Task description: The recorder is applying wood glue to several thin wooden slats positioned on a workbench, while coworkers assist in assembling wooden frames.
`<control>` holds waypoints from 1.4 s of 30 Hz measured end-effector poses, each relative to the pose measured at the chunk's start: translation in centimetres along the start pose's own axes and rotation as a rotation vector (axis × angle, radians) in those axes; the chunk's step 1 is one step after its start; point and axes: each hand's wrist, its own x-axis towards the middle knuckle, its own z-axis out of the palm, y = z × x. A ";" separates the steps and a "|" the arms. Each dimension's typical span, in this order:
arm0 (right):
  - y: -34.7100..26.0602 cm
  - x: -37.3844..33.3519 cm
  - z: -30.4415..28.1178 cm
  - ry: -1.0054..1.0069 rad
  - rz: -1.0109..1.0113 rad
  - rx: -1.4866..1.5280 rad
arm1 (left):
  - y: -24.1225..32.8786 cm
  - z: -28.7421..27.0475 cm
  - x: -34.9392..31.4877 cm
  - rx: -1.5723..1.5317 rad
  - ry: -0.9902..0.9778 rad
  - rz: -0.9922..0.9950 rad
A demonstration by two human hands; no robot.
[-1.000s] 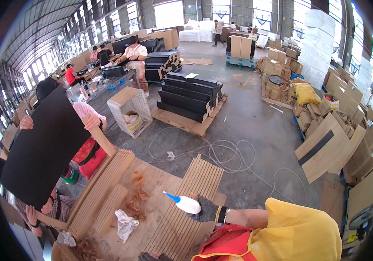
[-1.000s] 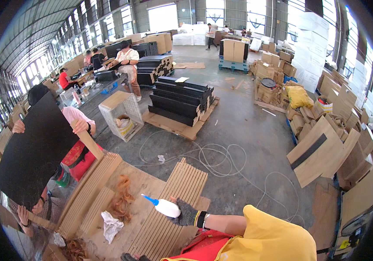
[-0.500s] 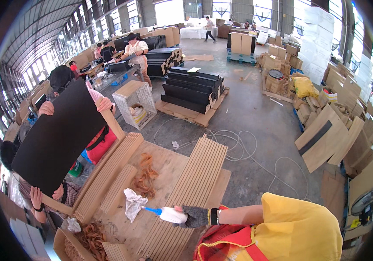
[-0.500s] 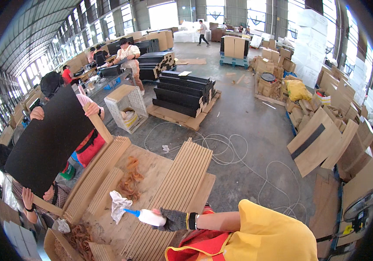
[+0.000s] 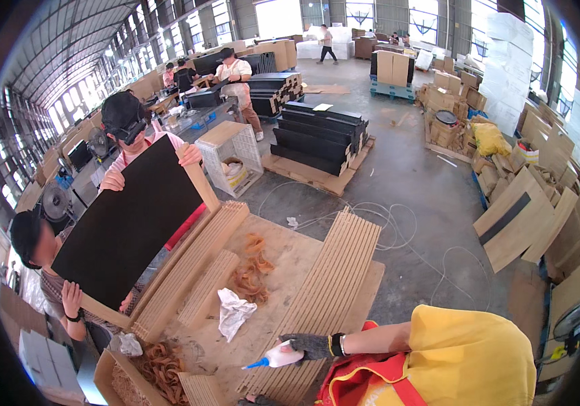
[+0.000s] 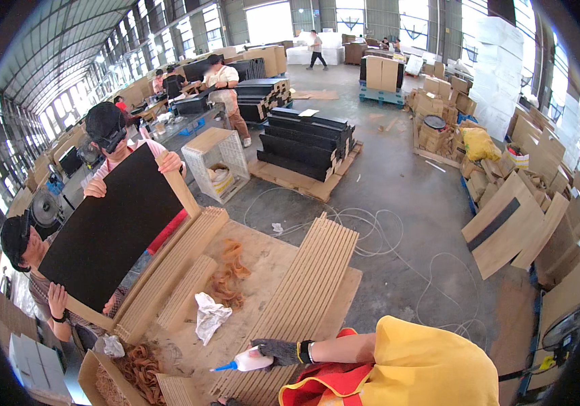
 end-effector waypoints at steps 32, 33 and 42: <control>2.6 1.0 -6.2 -0.013 0.001 -0.073 | -3.5 -0.9 -2.2 -0.148 0.154 -0.415; 2.2 0.7 -5.6 -0.012 0.002 -0.080 | -3.3 -1.0 -2.0 -0.133 0.123 -0.432; 0.5 0.9 -3.1 0.008 0.170 0.001 | -2.8 -1.8 -1.6 -0.158 0.122 -0.394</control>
